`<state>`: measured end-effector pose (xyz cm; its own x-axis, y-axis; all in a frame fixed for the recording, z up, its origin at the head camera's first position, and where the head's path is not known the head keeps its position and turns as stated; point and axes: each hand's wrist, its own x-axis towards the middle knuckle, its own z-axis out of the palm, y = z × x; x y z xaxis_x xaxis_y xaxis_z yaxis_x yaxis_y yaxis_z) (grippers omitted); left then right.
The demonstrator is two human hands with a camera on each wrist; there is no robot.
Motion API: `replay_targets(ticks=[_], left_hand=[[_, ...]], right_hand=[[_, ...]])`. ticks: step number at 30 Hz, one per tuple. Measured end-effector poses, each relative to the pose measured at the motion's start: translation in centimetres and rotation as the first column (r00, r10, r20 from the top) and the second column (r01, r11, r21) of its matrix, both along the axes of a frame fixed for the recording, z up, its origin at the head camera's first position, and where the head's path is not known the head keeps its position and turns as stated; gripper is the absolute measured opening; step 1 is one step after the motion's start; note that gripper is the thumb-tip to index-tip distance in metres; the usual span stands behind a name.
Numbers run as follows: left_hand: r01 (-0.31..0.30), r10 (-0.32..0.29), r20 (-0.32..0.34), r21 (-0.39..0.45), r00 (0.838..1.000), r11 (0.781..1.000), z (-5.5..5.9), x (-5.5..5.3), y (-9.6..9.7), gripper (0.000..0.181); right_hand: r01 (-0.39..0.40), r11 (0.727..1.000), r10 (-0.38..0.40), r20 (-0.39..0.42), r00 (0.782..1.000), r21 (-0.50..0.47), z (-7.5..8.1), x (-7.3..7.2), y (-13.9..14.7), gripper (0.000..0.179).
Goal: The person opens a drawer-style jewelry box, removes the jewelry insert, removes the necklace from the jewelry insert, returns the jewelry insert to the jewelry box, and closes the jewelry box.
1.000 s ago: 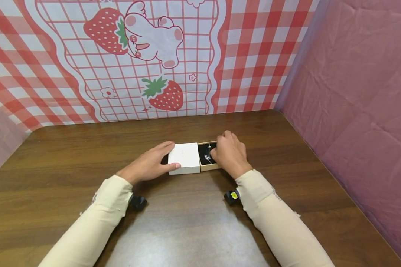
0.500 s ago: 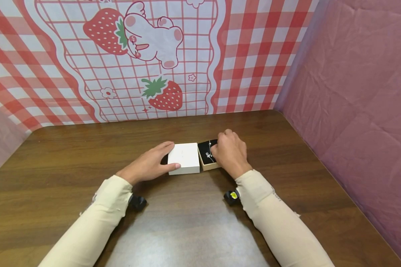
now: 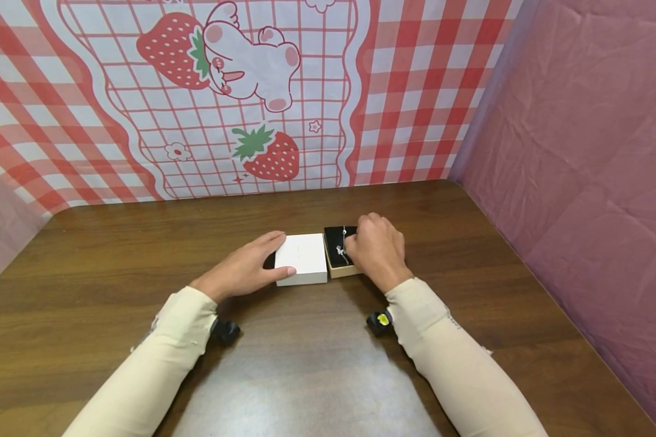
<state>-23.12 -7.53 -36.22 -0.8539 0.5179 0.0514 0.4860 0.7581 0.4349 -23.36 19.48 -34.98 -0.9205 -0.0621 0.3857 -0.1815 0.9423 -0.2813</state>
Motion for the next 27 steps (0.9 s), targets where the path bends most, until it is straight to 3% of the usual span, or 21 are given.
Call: replay_targets(ticks=[16, 27], left_hand=[[0.008, -0.008, -0.005, 0.002, 1.0, 1.0, 0.13, 0.05, -0.01, 0.088], [-0.007, 0.007, 0.004, -0.005, 1.0, 1.0, 0.21, 0.09, 0.07, 0.088]], right_hand=[[0.014, 0.999, -0.014, -0.012, 1.0, -0.04, -0.09, 0.1, -0.08, 0.014], [0.005, 0.998, -0.01, -0.07, 0.997, -0.061, -0.17, 0.06, -0.01, 0.013]])
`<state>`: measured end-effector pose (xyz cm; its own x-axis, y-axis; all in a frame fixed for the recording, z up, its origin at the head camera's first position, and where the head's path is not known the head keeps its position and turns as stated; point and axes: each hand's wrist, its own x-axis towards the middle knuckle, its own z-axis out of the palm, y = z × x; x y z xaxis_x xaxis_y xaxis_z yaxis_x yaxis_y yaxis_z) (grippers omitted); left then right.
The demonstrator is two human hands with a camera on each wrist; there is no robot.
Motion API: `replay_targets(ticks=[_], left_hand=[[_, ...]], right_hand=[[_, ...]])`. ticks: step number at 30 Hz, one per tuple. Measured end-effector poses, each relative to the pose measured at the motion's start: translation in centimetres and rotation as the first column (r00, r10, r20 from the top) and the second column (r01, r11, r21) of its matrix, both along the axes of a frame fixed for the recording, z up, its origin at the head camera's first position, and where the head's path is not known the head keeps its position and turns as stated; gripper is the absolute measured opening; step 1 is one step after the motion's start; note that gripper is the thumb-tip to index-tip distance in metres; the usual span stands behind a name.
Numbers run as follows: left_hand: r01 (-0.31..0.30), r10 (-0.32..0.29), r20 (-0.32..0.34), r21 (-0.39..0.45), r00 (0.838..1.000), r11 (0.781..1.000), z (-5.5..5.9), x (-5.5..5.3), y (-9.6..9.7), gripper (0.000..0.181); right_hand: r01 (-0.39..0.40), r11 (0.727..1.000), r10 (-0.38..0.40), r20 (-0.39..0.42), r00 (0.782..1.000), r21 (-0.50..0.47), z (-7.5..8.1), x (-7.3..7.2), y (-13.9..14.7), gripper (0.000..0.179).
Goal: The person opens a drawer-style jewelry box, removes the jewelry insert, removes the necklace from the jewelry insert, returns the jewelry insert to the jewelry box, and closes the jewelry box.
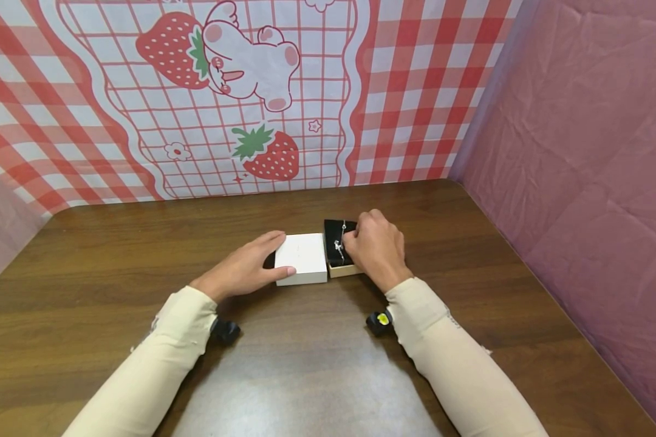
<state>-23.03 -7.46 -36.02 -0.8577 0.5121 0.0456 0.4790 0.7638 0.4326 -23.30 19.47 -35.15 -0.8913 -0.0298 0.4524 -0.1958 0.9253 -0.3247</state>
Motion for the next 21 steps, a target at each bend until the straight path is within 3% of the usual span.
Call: replay_targets(ticks=[21], left_hand=[[-0.006, 0.006, 0.011, -0.004, 1.0, 1.0, 0.04, 0.02, -0.04, 0.089]], right_hand=[[-0.042, 0.985, 0.033, -0.054, 0.998, -0.167, -0.44, -0.43, -0.11, 0.013]])
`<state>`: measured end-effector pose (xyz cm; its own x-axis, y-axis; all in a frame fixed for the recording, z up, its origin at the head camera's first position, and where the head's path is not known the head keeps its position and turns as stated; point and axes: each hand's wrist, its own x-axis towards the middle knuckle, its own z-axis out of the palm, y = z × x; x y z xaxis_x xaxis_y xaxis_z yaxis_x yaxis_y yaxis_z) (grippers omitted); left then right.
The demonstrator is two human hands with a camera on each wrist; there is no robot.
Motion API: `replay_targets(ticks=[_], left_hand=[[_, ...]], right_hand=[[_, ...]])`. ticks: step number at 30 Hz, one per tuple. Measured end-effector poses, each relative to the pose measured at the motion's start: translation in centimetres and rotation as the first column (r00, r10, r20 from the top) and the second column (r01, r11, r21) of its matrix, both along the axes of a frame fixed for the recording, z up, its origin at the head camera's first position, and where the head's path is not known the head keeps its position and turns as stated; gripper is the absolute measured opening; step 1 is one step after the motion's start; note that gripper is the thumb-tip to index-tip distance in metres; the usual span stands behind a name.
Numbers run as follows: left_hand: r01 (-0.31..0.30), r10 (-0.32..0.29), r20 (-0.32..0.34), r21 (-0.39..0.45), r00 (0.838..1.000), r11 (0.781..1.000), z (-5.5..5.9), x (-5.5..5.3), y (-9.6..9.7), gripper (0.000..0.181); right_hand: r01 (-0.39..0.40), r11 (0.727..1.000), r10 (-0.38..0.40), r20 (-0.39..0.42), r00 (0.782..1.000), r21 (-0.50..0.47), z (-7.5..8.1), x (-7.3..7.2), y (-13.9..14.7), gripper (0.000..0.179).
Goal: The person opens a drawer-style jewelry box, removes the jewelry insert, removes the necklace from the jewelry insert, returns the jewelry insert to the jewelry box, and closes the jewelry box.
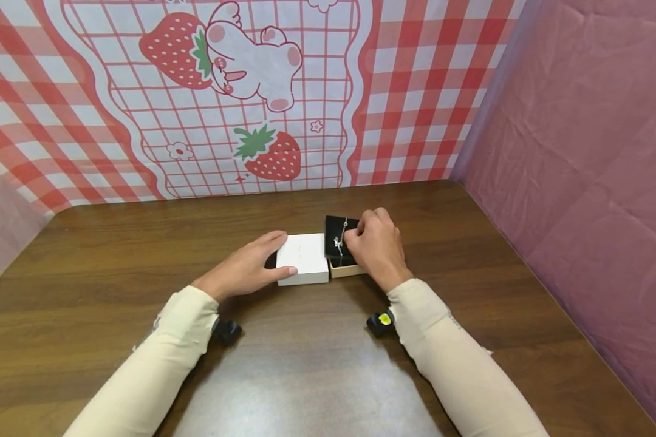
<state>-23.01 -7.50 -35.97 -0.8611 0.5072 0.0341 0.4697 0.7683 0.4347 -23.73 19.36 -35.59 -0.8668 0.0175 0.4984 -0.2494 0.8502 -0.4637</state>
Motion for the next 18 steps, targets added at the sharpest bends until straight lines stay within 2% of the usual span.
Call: replay_targets(ticks=[13, 18], left_hand=[[0.001, -0.001, -0.004, -0.005, 1.0, 1.0, -0.21, -0.14, 0.07, 0.088], [-0.004, 0.004, 0.002, -0.01, 1.0, 1.0, -0.13, -0.12, 0.04, 0.089]], right_hand=[[0.0, 0.987, 0.008, 0.049, 0.999, -0.158, -0.2, -0.14, 0.04, 0.016], [0.002, 0.983, 0.009, 0.058, 0.998, -0.185, -0.17, -0.22, 0.02, 0.018]])
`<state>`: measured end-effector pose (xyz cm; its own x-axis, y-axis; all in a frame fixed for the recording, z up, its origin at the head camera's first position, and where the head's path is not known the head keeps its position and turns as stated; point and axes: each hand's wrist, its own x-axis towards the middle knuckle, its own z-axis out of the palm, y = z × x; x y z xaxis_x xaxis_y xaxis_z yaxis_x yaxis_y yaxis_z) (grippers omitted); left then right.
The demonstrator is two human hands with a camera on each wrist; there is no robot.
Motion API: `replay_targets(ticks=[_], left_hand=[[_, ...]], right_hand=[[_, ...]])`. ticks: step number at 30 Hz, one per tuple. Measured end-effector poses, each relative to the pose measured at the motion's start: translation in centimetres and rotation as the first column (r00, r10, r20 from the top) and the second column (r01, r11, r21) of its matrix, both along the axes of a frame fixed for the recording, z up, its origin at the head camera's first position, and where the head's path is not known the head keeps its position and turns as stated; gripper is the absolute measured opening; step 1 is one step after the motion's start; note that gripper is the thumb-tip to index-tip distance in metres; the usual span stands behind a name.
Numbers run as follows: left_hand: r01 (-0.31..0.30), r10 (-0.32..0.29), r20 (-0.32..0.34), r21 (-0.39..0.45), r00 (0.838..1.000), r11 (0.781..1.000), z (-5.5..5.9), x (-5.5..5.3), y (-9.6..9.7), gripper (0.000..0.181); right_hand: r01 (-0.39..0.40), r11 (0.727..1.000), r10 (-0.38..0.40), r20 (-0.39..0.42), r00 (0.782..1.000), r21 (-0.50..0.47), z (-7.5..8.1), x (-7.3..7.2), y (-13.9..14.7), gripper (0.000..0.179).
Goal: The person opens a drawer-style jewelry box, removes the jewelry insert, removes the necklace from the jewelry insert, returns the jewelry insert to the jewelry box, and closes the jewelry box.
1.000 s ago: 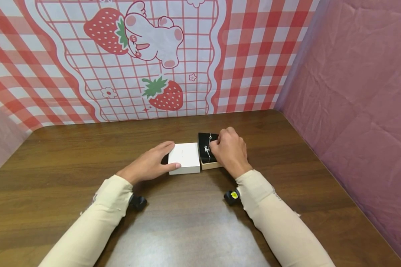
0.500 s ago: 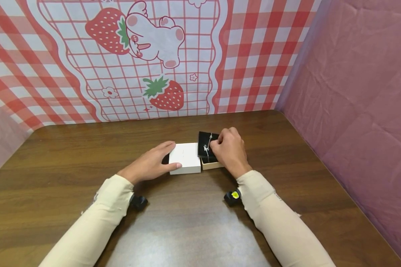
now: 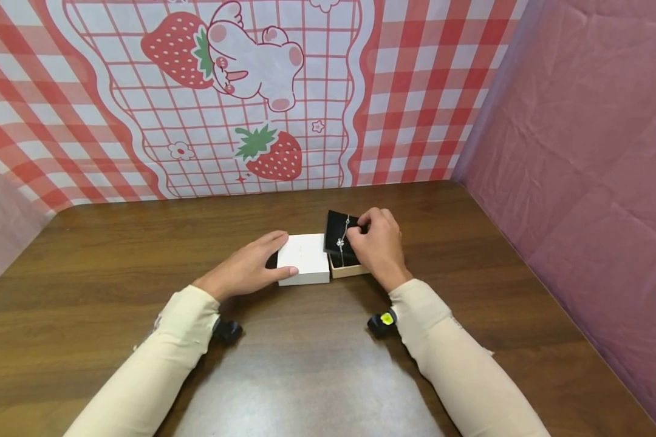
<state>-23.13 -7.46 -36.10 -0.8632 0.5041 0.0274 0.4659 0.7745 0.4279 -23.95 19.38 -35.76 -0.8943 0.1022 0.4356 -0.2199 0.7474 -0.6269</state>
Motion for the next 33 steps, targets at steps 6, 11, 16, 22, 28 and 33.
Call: replay_targets(ticks=[6, 11, 16, 22, 28, 33], left_hand=[[-0.007, 0.007, 0.011, -0.004, 1.0, 1.0, 0.12, 0.09, 0.01, 0.09], [-0.001, 0.001, 0.002, 0.003, 1.0, 1.0, 0.03, 0.03, -0.01, 0.089], [0.004, -0.004, -0.009, 0.008, 1.0, 1.0, 0.0, 0.03, -0.05, 0.088], [0.007, -0.007, -0.012, 0.011, 1.0, 1.0, 0.04, 0.06, -0.24, 0.088], [0.009, -0.009, -0.015, 0.004, 1.0, 1.0, 0.07, 0.11, -0.44, 0.089], [0.021, -0.021, -0.011, -0.021, 1.0, 1.0, 0.21, 0.04, -0.17, 0.091]], right_hand=[[-0.001, 1.0, 0.001, -0.025, 1.0, -0.022, -0.13, -0.05, -0.01, 0.017], [-0.004, 0.999, 0.001, -0.05, 0.999, -0.053, -0.25, -0.18, -0.13, 0.016], [-0.004, 0.996, 0.0, -0.037, 0.999, -0.094, -0.3, -0.18, -0.25, 0.017], [-0.005, 0.993, 0.003, -0.018, 1.0, -0.116, -0.2, -0.17, -0.5, 0.017], [-0.015, 0.992, 0.01, -0.039, 0.999, -0.127, -0.28, -0.3, -0.74, 0.016], [-0.034, 0.989, 0.023, -0.083, 0.996, -0.144, -0.54, -0.1, -0.52, 0.013]])
